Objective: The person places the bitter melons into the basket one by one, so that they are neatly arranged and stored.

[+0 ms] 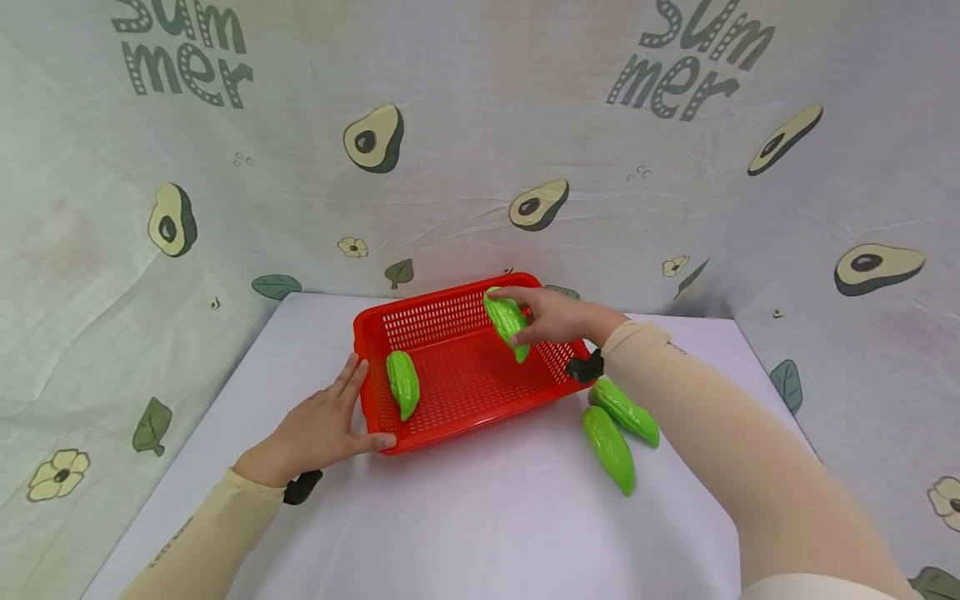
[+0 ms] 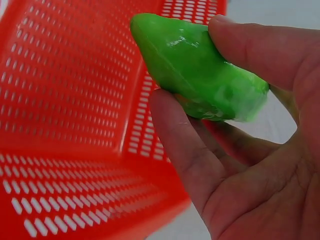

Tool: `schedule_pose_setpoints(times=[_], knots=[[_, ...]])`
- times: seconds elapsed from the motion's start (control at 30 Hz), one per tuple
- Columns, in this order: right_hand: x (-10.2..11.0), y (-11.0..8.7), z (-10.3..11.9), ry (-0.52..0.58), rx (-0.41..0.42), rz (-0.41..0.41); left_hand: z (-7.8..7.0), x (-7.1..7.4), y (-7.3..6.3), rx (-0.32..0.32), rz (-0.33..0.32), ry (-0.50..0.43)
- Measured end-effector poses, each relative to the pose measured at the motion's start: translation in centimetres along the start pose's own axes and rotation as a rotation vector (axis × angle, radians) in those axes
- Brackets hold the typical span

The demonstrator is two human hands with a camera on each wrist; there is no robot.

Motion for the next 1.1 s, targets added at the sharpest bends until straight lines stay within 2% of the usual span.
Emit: schedule_pose_setpoints(times=[0.23, 0.43, 0.7, 1.1], knots=[[-3.0, 4.2, 0.2, 0.018, -0.070, 0.087, 0.0, -0.1, 0.3, -0.004, 0.006, 0.001], [-5.7, 7.1, 0.6, -0.023, -0.069, 0.134, -0.1, -0.1, 0.5, -0.002, 0.008, -0.004], [-8.6, 9.3, 1.6, -0.095, -0.069, 0.187, 0.2, -0.4, 0.5, 0.007, 0.014, -0.004], [-11.1, 11.1, 1.4, -0.049, -0.076, 0.230, 0.2, -0.3, 0.3, 0.011, 0.017, -0.017]])
Point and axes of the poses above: each hand's wrist, its own y-axis towards the middle knuckle, its own x-axis out of the back of the hand, z = x × y, the point moved 10 cm from there along y, towards the middle knuckle, and after that the axes turned 2 degrees about y, right-handed, at the moved point
